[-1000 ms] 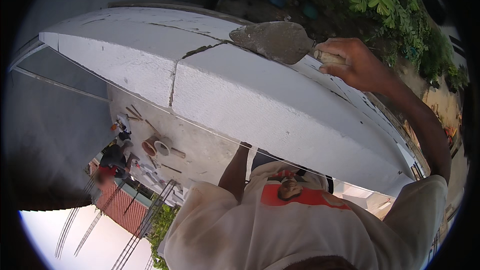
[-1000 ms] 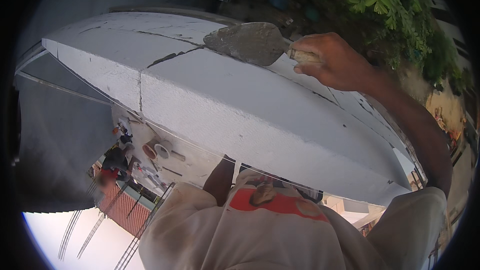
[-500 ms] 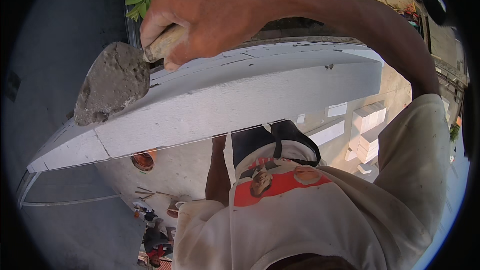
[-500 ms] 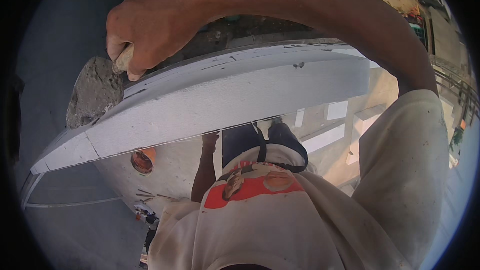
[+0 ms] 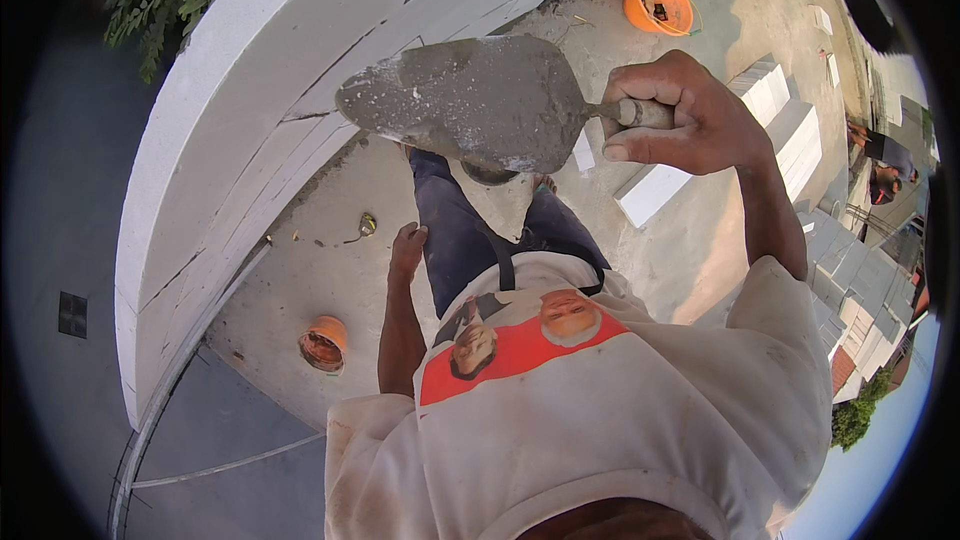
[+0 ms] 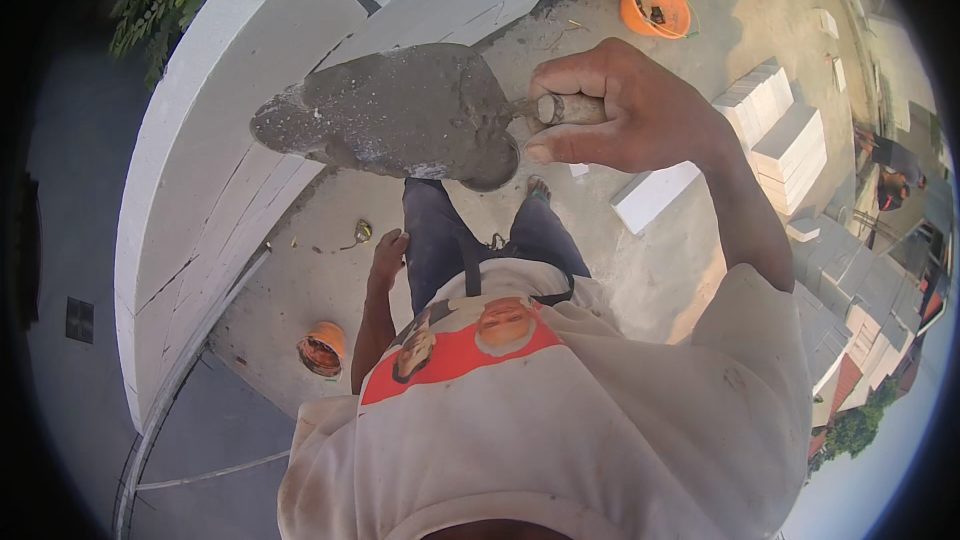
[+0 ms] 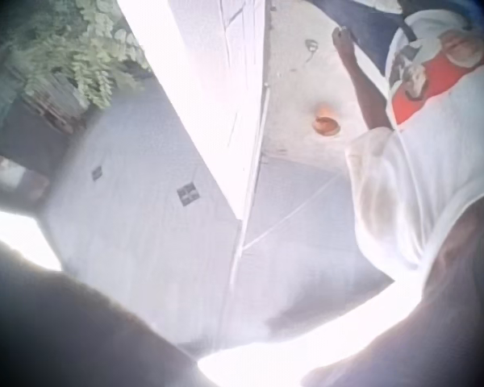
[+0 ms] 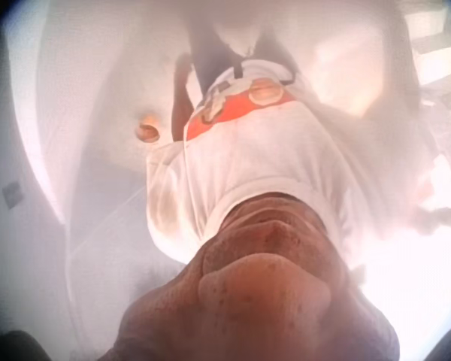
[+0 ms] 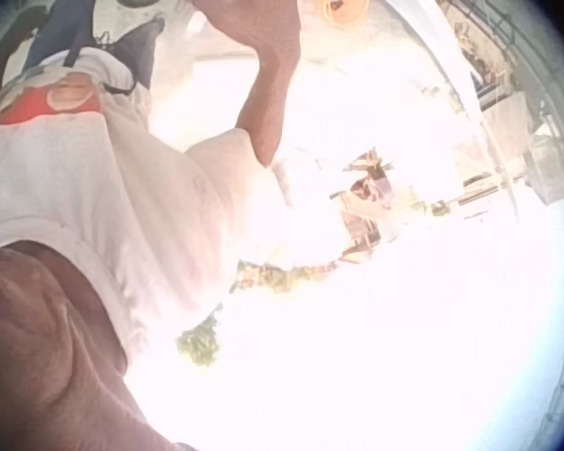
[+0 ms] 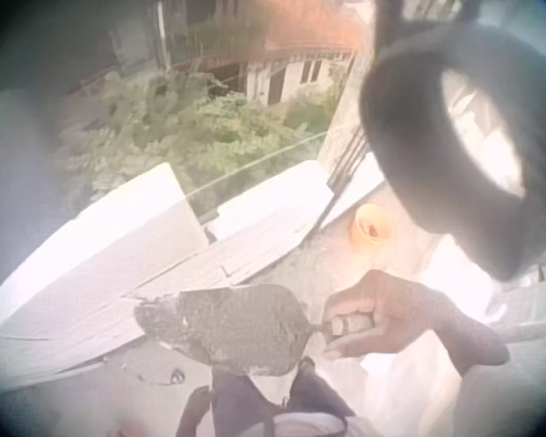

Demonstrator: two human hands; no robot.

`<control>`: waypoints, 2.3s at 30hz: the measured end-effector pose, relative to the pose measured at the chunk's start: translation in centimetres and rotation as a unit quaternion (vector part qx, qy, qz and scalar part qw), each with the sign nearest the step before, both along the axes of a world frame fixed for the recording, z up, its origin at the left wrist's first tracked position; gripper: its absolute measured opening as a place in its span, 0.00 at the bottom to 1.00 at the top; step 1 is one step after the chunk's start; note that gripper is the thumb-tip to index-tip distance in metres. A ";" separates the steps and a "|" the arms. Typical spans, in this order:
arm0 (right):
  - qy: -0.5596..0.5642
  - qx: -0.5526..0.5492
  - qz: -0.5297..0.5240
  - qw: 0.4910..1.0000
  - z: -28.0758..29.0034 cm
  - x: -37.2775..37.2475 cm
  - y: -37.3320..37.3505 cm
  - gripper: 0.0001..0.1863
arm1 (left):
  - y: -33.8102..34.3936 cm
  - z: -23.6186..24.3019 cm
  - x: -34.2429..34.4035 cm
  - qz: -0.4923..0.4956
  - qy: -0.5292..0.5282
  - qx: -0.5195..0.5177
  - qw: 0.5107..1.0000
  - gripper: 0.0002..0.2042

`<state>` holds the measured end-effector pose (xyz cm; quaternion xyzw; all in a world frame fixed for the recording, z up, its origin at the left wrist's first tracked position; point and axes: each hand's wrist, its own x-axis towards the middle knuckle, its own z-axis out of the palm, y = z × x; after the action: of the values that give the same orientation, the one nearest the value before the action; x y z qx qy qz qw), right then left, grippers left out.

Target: The person applies cement mortar to a curved wall using a trowel, then places white rectangular tiles onto the mortar. They use a hammer to tap the tiles into position and a tape measure to check alignment. The process is repeated for multiple tiles along the wall.

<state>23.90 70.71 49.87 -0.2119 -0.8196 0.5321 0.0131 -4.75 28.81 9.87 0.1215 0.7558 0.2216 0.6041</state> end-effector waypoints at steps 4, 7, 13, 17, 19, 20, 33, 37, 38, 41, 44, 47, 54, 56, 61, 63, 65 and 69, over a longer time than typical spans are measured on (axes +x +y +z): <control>-0.185 -0.250 -0.219 0.925 -16.3 14.3 -8.0 0.21 | -1.8 1.3 11.5 -0.091 0.087 -0.082 0.989 0.40; -0.235 -0.267 -0.330 0.874 -29.7 21.8 -16.0 0.16 | -2.8 3.2 17.9 -0.141 0.139 -0.175 0.964 0.45; -0.270 -0.270 -0.305 0.872 -49.2 28.0 -28.8 0.16 | -5.8 1.6 25.2 -0.228 0.112 -0.310 0.916 0.52; -0.237 -0.219 -0.287 0.902 -59.2 23.1 -36.4 0.21 | -9.9 -3.7 29.3 -0.269 0.118 -0.407 0.865 0.53; -0.246 -0.292 -0.287 0.878 -61.9 18.9 -38.0 0.23 | -12.2 -6.0 30.8 -0.258 0.136 -0.430 0.855 0.52; -0.251 -0.325 -0.290 0.864 -63.5 16.9 -38.7 0.25 | -12.9 -7.2 31.5 -0.249 0.150 -0.428 0.856 0.50; -0.223 -0.090 -0.510 0.826 -89.5 1.2 -51.8 0.26 | -22.9 -12.9 28.8 -0.217 0.258 -0.272 0.901 0.28; -0.343 -0.199 -0.434 0.809 -85.3 5.4 -59.8 0.25 | -24.2 -12.7 28.0 -0.185 0.251 -0.272 0.910 0.27; -0.356 -0.203 -0.431 0.804 -84.0 7.0 -61.6 0.25 | -24.3 -12.7 27.6 -0.182 0.246 -0.275 0.911 0.27; -0.236 -0.229 -0.434 0.839 -77.8 9.9 -63.1 0.23 | -24.4 -12.7 26.8 -0.152 0.231 -0.291 0.916 0.28; -0.212 -0.183 -0.446 0.850 -72.5 8.5 -57.8 0.21 | -25.1 -12.4 26.6 -0.126 0.219 -0.292 0.922 0.28; -0.033 -0.315 -0.532 0.785 -74.1 5.5 -50.2 0.12 | -25.7 -12.4 26.3 -0.117 0.218 -0.284 0.926 0.28; -0.166 -0.409 -0.551 0.708 -80.0 4.1 -51.8 0.16 | -26.7 -12.7 26.0 -0.112 0.211 -0.274 0.931 0.28; -0.324 -0.378 -0.483 0.720 -76.8 6.9 -53.2 0.20 | -26.8 -12.5 25.9 -0.100 0.216 -0.266 0.934 0.28; -0.300 0.010 -0.248 0.921 -66.0 10.3 -45.0 0.23 | -27.3 -12.9 25.8 -0.080 0.224 -0.274 0.932 0.27; -0.375 0.140 -0.097 0.911 -63.3 7.1 -36.2 0.24 | -27.2 -12.7 25.6 -0.070 0.217 -0.281 0.932 0.26; -0.419 0.346 0.041 0.838 -64.4 5.3 -28.5 0.20 | -26.9 -12.8 25.0 -0.078 0.203 -0.283 0.934 0.26; -0.495 0.516 0.244 0.655 -68.4 1.4 -19.4 0.12 | -27.5 -12.8 24.7 -0.075 0.197 -0.286 0.935 0.26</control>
<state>25.27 51.35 -18.53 -0.1957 -0.8697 -0.1764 -0.4173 19.91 1.29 -2.94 0.0413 0.8798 -0.0778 0.4671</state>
